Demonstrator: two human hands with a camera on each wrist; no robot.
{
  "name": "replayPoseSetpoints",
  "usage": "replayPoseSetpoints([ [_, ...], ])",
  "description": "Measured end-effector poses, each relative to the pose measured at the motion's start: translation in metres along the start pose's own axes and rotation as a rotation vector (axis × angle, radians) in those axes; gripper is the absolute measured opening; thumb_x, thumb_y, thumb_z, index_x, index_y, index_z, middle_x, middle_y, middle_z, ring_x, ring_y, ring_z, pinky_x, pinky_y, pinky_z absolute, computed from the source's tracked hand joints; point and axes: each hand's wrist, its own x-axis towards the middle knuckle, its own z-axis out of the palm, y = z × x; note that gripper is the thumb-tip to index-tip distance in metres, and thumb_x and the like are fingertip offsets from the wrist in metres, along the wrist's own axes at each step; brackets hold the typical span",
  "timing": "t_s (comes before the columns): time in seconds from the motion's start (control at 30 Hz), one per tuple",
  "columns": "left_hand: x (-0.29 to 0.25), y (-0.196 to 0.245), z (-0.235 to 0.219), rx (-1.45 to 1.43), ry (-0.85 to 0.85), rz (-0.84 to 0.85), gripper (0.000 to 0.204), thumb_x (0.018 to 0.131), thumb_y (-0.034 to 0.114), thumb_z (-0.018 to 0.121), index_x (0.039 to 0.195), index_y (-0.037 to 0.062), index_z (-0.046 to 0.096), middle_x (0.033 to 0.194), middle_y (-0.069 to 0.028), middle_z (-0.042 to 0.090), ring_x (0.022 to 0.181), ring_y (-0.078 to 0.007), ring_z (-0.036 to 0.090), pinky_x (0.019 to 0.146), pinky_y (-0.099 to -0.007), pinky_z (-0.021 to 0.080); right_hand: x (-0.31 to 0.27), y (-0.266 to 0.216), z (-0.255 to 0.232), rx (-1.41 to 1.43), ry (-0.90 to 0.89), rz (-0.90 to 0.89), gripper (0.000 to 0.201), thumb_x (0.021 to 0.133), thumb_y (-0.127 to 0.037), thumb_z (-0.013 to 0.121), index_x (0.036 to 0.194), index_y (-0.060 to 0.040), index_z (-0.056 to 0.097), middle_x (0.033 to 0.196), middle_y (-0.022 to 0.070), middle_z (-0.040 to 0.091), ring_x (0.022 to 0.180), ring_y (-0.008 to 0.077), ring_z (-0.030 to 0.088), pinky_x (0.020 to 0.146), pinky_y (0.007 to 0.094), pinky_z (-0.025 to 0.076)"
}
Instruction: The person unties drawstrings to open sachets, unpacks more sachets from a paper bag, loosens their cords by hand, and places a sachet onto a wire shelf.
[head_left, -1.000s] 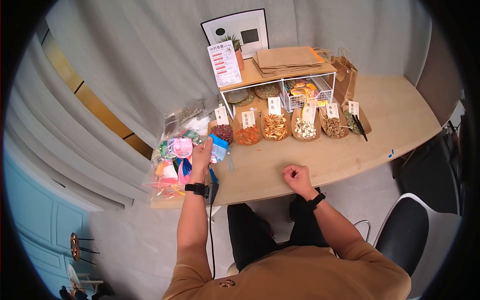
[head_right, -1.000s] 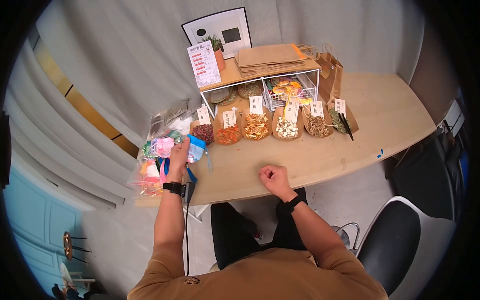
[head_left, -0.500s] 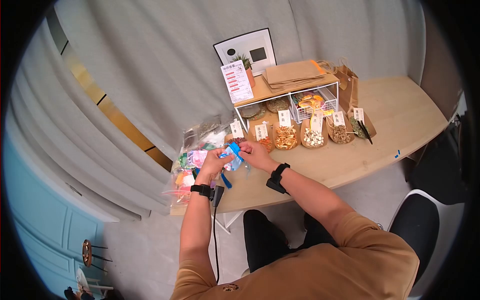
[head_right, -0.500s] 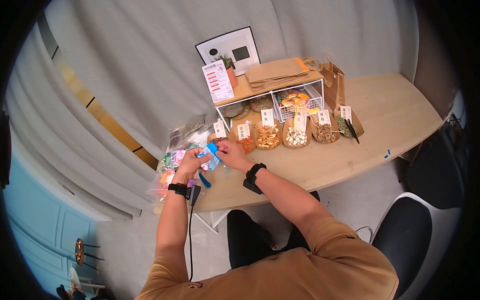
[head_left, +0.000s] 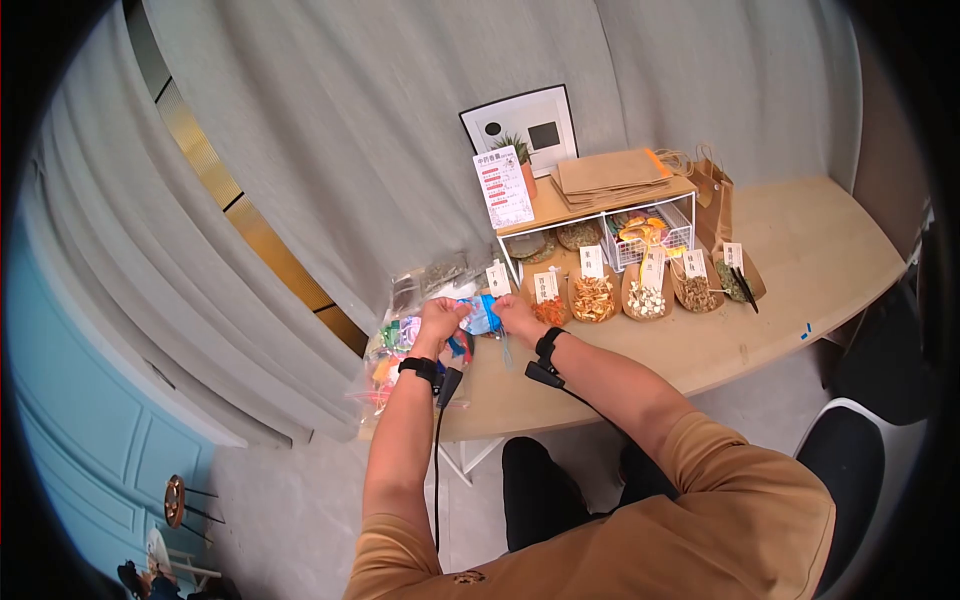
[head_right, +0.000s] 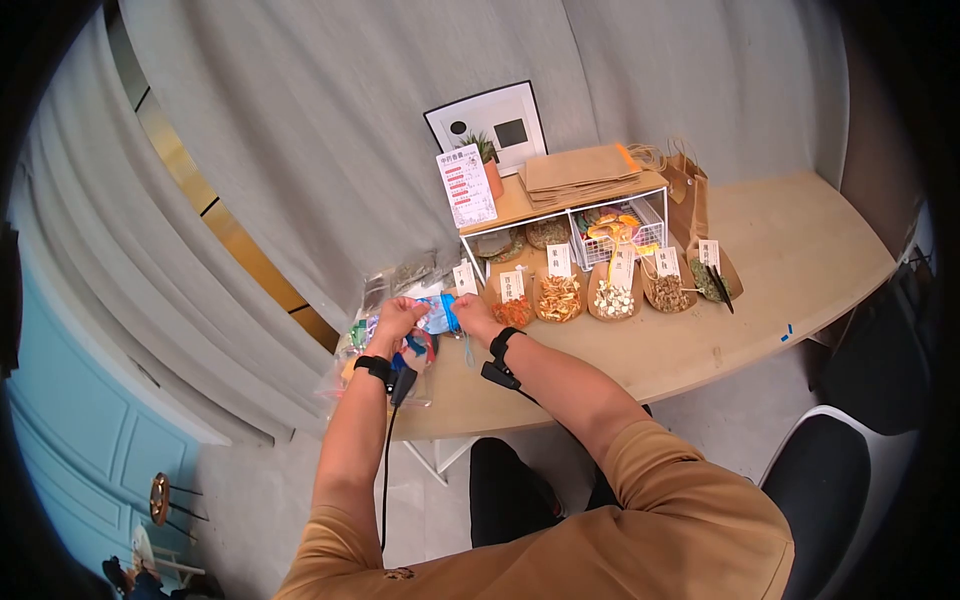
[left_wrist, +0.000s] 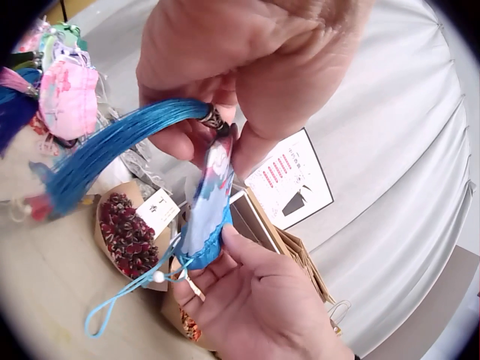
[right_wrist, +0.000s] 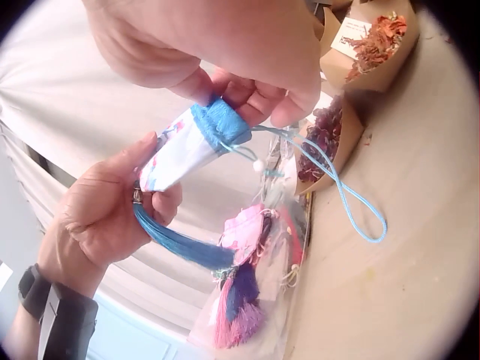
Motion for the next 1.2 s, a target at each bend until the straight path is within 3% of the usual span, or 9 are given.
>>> replayPoseSetpoints([
  [0.13, 0.007, 0.004, 0.003, 0.025, 0.145, 0.010, 0.023, 0.083, 0.016, 0.072, 0.073, 0.0022, 0.056, 0.057, -0.0056, 0.056, 0.039, -0.0114, 0.048, 0.033, -0.0256, 0.038, 0.004, -0.010, -0.002, 0.191, -0.019, 0.108, 0.010, 0.092, -0.017, 0.057, 0.098, -0.0085, 0.057, 0.085, -0.0001, 0.062, 0.073, 0.0095, 0.057, 0.063, 0.0267, 0.045],
  [0.3, 0.018, 0.003, 0.005, 0.071, 0.167, 0.056, 0.028, 0.083, 0.018, 0.071, 0.068, 0.0032, 0.053, 0.052, -0.0055, 0.054, 0.037, -0.0120, 0.048, 0.032, -0.0273, 0.037, 0.013, -0.011, -0.008, 0.538, -0.226, 0.259, 0.009, 0.088, -0.014, 0.060, 0.096, -0.0087, 0.060, 0.082, -0.0001, 0.064, 0.074, 0.0106, 0.061, 0.062, 0.0261, 0.046],
  [0.4, 0.025, 0.006, 0.008, 0.128, 0.217, 0.091, 0.028, 0.082, 0.018, 0.071, 0.066, 0.0035, 0.053, 0.052, -0.0055, 0.054, 0.038, -0.0124, 0.049, 0.034, -0.0292, 0.039, 0.021, -0.010, -0.011, 0.497, -0.255, 0.252, 0.015, 0.092, -0.014, 0.055, 0.107, -0.0135, 0.058, 0.097, -0.0011, 0.066, 0.078, 0.0090, 0.061, 0.066, 0.0268, 0.044],
  [0.53, 0.045, -0.007, 0.009, 0.310, 0.367, 0.235, 0.027, 0.080, 0.018, 0.069, 0.063, 0.0041, 0.055, 0.053, -0.0054, 0.055, 0.042, -0.0125, 0.051, 0.039, -0.0309, 0.042, 0.031, -0.013, -0.012, 0.456, -0.310, 0.271, 0.017, 0.093, -0.013, 0.054, 0.109, -0.0177, 0.059, 0.095, -0.0050, 0.065, 0.077, 0.0072, 0.059, 0.066, 0.0276, 0.041],
  [0.67, 0.051, -0.005, 0.012, 0.314, 0.408, 0.229, 0.024, 0.082, 0.017, 0.068, 0.066, 0.0043, 0.056, 0.055, -0.0047, 0.055, 0.045, -0.0120, 0.052, 0.039, -0.0303, 0.042, 0.030, -0.017, -0.007, 0.490, -0.290, 0.322, 0.019, 0.092, -0.013, 0.052, 0.106, -0.0231, 0.061, 0.085, -0.0082, 0.061, 0.075, 0.0079, 0.053, 0.071, 0.0319, 0.038],
  [0.77, 0.042, 0.006, 0.013, 0.002, 0.288, 0.062, 0.022, 0.084, 0.021, 0.065, 0.072, 0.0048, 0.057, 0.058, -0.0034, 0.055, 0.045, -0.0127, 0.049, 0.040, -0.0301, 0.042, 0.034, -0.011, -0.005, 0.517, -0.287, 0.345, 0.021, 0.093, -0.012, 0.051, 0.108, -0.0237, 0.060, 0.085, -0.0074, 0.060, 0.076, 0.0092, 0.053, 0.072, 0.0328, 0.039],
  [0.83, 0.041, 0.007, 0.013, -0.497, 0.175, -0.087, 0.023, 0.090, 0.026, 0.057, 0.080, 0.0054, 0.058, 0.061, -0.0032, 0.055, 0.045, -0.0139, 0.047, 0.040, -0.0292, 0.041, 0.042, -0.003, -0.005, 0.541, -0.281, 0.358, 0.021, 0.093, -0.012, 0.050, 0.108, -0.0235, 0.059, 0.085, -0.0063, 0.060, 0.076, 0.0105, 0.054, 0.071, 0.0332, 0.039],
  [0.93, 0.040, 0.001, 0.017, -0.827, 0.201, -0.311, 0.026, 0.094, 0.029, 0.048, 0.085, 0.0064, 0.058, 0.062, -0.0040, 0.056, 0.045, -0.0146, 0.047, 0.039, -0.0285, 0.039, 0.050, 0.005, -0.003, 0.766, -0.337, 0.383, 0.021, 0.093, -0.012, 0.047, 0.110, -0.0222, 0.056, 0.086, -0.0034, 0.060, 0.075, 0.0139, 0.054, 0.070, 0.0346, 0.040],
  [1.2, 0.048, -0.033, 0.027, -0.845, -0.217, -0.383, 0.024, 0.094, 0.021, 0.045, 0.080, 0.0085, 0.059, 0.065, -0.0045, 0.061, 0.050, -0.0156, 0.057, 0.045, -0.0272, 0.048, 0.033, -0.016, 0.005, 0.963, -0.339, 0.371, 0.020, 0.095, -0.012, 0.041, 0.105, -0.0141, 0.058, 0.091, 0.0080, 0.066, 0.080, 0.0205, 0.062, 0.067, 0.0333, 0.051],
])
